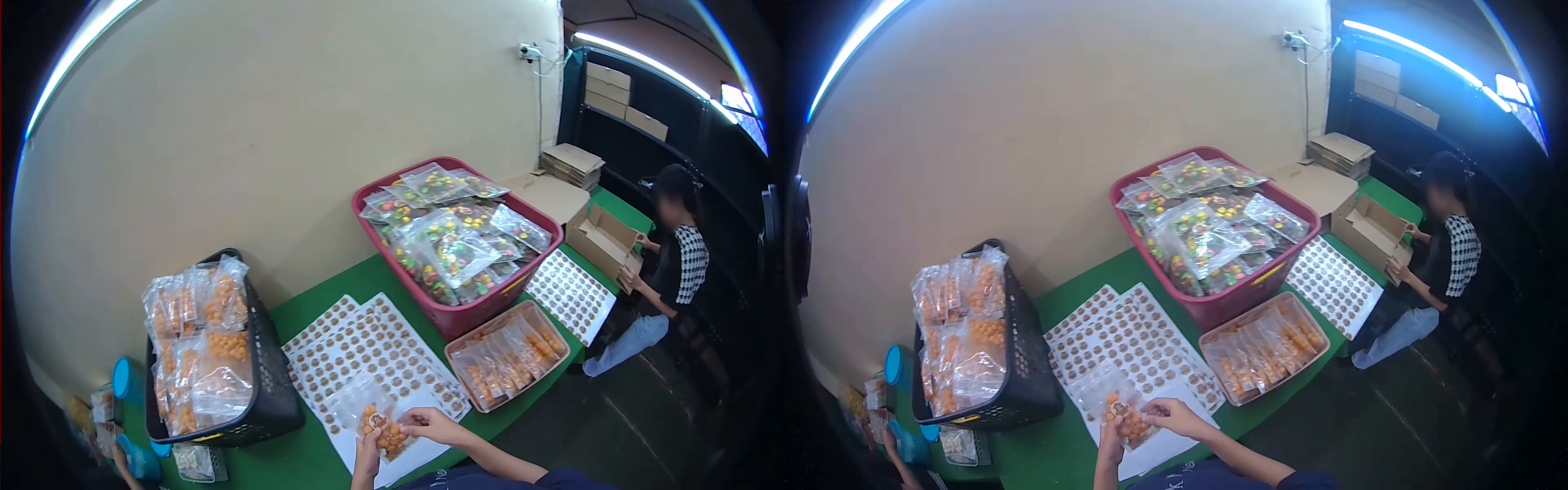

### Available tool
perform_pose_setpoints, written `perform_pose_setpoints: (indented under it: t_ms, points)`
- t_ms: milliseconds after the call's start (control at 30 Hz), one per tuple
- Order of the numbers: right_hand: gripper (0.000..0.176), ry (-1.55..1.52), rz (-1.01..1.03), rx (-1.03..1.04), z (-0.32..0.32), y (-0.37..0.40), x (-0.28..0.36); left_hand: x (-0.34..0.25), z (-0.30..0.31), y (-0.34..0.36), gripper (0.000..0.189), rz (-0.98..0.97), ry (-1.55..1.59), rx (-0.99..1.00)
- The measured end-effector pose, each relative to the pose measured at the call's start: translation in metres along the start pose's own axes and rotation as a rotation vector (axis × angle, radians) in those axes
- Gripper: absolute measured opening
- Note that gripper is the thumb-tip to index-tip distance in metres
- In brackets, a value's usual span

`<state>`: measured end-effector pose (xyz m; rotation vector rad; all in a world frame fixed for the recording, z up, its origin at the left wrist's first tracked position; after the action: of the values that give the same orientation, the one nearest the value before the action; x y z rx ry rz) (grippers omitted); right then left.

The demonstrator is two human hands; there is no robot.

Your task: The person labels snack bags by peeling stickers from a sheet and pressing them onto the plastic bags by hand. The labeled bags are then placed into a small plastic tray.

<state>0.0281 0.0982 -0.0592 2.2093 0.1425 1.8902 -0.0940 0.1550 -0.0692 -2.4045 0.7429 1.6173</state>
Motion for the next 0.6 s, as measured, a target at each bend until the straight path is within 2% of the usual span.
perform_pose_setpoints:
  t_ms: [33,133,200,233,267,300,333,367,400,433,533,600]
  points:
    - [0.027,-0.001,0.006,-0.014,0.015,0.005,0.000,0.000,-0.022,-0.003,0.049,-0.032,0.012,0.066]
    - [0.021,0.051,0.054,-0.148,0.072,0.025,0.016,0.013,-0.072,-0.013,0.042,0.008,-0.360,0.224]
    - [0.023,0.046,0.042,-0.256,0.109,0.045,0.031,0.027,-0.106,-0.019,0.031,-0.004,-0.333,0.259]
    - [0.037,0.280,0.076,-0.332,0.123,0.060,0.056,0.031,-0.124,-0.021,0.029,-0.044,-0.379,0.288]
    - [0.042,0.303,0.115,-0.412,0.138,0.069,0.059,0.036,-0.138,-0.024,0.026,-0.085,-0.426,0.317]
    - [0.048,0.325,0.154,-0.491,0.150,0.078,0.059,0.037,-0.153,-0.028,0.027,-0.171,-0.671,0.361]
    - [0.053,0.349,0.194,-0.570,0.162,0.088,0.060,0.045,-0.167,-0.026,0.028,-0.127,-0.639,0.399]
    - [0.066,0.347,0.203,-0.554,0.172,0.090,0.055,0.055,-0.182,-0.020,0.030,-0.082,-0.605,0.435]
    - [0.065,0.261,0.157,-0.528,0.186,0.093,0.048,0.057,-0.200,-0.016,0.032,-0.035,-0.569,0.470]
    - [0.064,0.175,0.109,-0.500,0.201,0.096,0.041,0.050,-0.222,-0.012,0.043,-0.178,-0.573,0.581]
    - [0.055,-0.095,0.078,-0.490,0.243,0.115,0.047,0.057,-0.254,-0.008,0.053,-0.235,-0.564,0.650]
    - [0.053,-0.175,0.131,-0.593,0.285,0.127,0.042,0.050,-0.285,-0.011,0.055,-0.456,-0.704,0.707]
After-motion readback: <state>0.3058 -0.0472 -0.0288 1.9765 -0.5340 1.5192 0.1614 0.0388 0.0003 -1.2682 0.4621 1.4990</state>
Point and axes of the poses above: each hand's wrist, its own y-axis away from the middle knuckle, its own z-axis out of the back of the hand, x = y × z, the point moved 9 cm from there along -y, towards the middle knuckle, and after that the axes turned 7 degrees about -z, right-handed, at the moved point
